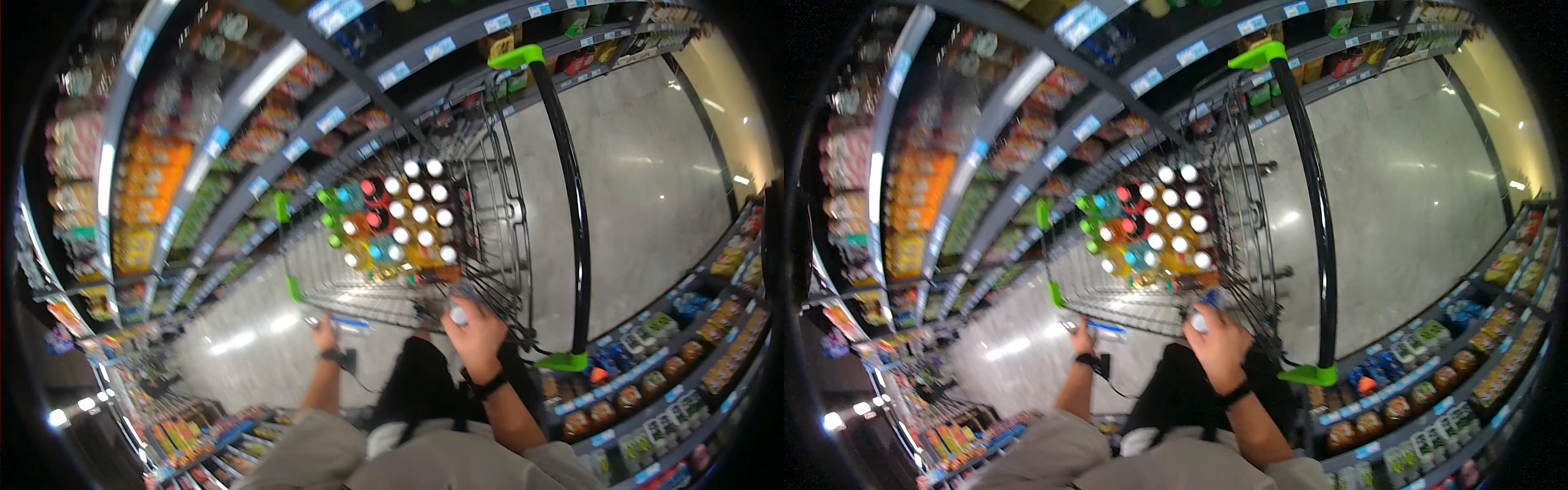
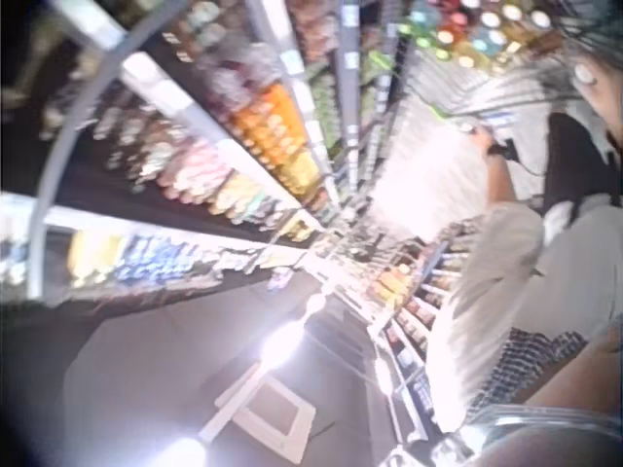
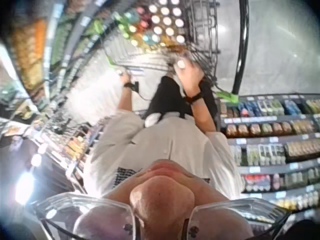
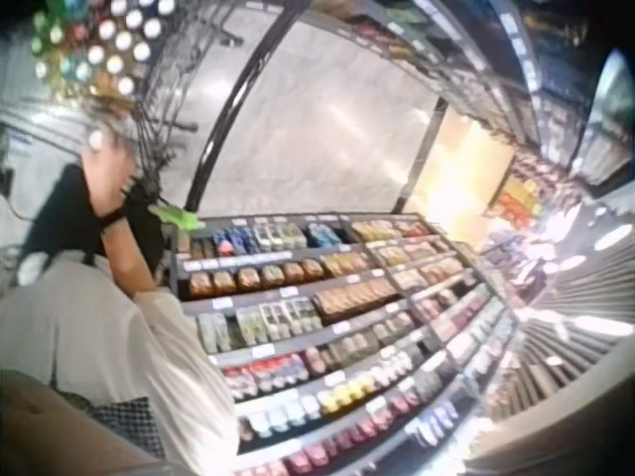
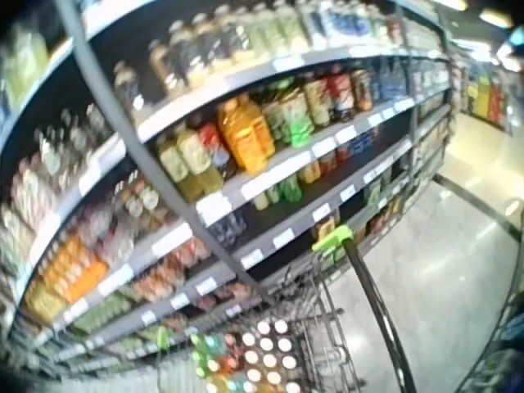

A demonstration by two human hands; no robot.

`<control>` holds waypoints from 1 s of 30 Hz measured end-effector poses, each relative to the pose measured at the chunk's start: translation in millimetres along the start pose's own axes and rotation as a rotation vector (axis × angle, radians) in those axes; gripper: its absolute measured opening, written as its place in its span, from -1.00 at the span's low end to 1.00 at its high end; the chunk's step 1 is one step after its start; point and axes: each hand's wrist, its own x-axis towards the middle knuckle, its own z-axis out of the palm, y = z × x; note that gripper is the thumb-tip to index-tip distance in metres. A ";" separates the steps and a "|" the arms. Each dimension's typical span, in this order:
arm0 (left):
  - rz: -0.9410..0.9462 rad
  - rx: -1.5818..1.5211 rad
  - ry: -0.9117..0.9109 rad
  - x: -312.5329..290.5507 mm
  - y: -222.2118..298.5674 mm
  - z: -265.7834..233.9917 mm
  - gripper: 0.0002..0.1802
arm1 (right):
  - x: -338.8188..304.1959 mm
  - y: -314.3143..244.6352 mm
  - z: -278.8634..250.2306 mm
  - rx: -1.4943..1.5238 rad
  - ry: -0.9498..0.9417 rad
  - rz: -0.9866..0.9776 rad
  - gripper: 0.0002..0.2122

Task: Picking various bottled beverages from supermarket shelves and placing them into a shopping cart.

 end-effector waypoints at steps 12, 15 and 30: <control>0.051 0.165 -0.333 -66.8 29.7 24.6 -0.65 | 35.4 26.1 -46.1 -0.080 0.139 0.183 -0.81; 0.125 0.217 -0.590 -68.9 58.9 29.4 -0.64 | 45.3 30.5 -54.9 -0.211 0.168 0.257 -0.84; 0.465 0.307 -0.892 -59.9 274.0 167.3 -0.54 | 81.0 41.9 -100.8 -0.399 0.118 0.112 -0.79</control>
